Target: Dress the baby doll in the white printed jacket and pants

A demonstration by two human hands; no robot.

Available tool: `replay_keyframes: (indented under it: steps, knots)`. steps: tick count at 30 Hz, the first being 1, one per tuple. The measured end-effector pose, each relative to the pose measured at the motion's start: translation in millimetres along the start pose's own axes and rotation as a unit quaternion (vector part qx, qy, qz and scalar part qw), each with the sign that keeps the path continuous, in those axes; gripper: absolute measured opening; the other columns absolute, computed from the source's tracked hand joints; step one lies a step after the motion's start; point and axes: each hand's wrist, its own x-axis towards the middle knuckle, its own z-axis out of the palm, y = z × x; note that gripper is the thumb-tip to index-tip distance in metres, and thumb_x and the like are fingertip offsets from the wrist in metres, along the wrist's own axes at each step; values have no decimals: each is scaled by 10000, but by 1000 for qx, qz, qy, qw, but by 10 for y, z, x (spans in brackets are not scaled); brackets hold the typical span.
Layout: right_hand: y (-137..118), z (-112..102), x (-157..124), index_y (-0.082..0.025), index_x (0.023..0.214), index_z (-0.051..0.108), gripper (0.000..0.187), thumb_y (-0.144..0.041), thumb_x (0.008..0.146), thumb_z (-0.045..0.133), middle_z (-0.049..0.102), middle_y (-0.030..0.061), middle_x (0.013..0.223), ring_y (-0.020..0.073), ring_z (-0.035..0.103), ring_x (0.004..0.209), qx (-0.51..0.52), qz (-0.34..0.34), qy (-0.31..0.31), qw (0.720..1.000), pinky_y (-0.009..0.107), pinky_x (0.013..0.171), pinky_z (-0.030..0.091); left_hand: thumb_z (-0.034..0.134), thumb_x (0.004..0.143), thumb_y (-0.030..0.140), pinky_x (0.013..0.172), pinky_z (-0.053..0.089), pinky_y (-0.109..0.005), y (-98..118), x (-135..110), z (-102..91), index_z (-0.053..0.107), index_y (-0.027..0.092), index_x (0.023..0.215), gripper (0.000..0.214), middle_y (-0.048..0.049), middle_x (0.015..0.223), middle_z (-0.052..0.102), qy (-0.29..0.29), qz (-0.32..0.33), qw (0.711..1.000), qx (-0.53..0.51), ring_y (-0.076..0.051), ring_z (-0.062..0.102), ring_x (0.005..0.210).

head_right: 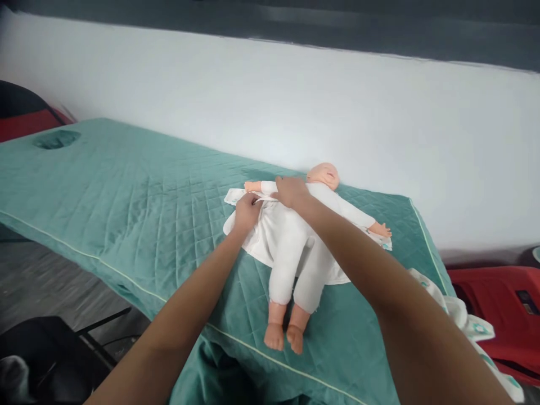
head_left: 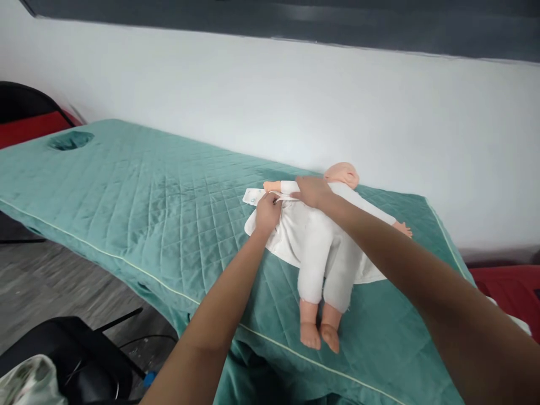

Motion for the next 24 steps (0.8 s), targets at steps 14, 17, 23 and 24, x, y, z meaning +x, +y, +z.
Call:
replay_keyframes:
  steps: [14,17,23,24]
  knots:
    - [190,-60,-466,-158,1125,593,572,-643,959,339,675,155,1116,302,635,948,22,-33,-8,999,398,799,454,612,728,245,751,452,-275,-56,31,-73,720,169,788,145,-22,792,734,68,-148,960,-227,-183,637,774]
    - [200,-14,-490,-162,1135,608,582,-640,963,324,669,161,1126,310,624,985,6,-38,-12,999,413,837,441,608,681,201,740,454,-274,-76,46,-71,717,167,746,131,-24,774,724,94,-172,943,-268,-174,627,747]
    - [127,63,-458,-138,1152,630,573,-594,978,329,671,189,1112,332,615,1019,-27,-27,-22,999,459,896,408,626,658,237,668,468,-264,-53,31,-77,688,157,747,135,-19,759,696,131,-210,924,-291,-155,602,698]
    - [114,62,-458,-135,1162,628,569,-585,980,330,671,191,1113,333,614,1018,-29,-26,-24,999,458,892,409,631,651,237,671,469,-263,-46,27,-77,686,156,749,138,-19,763,693,136,-212,922,-293,-155,602,704]
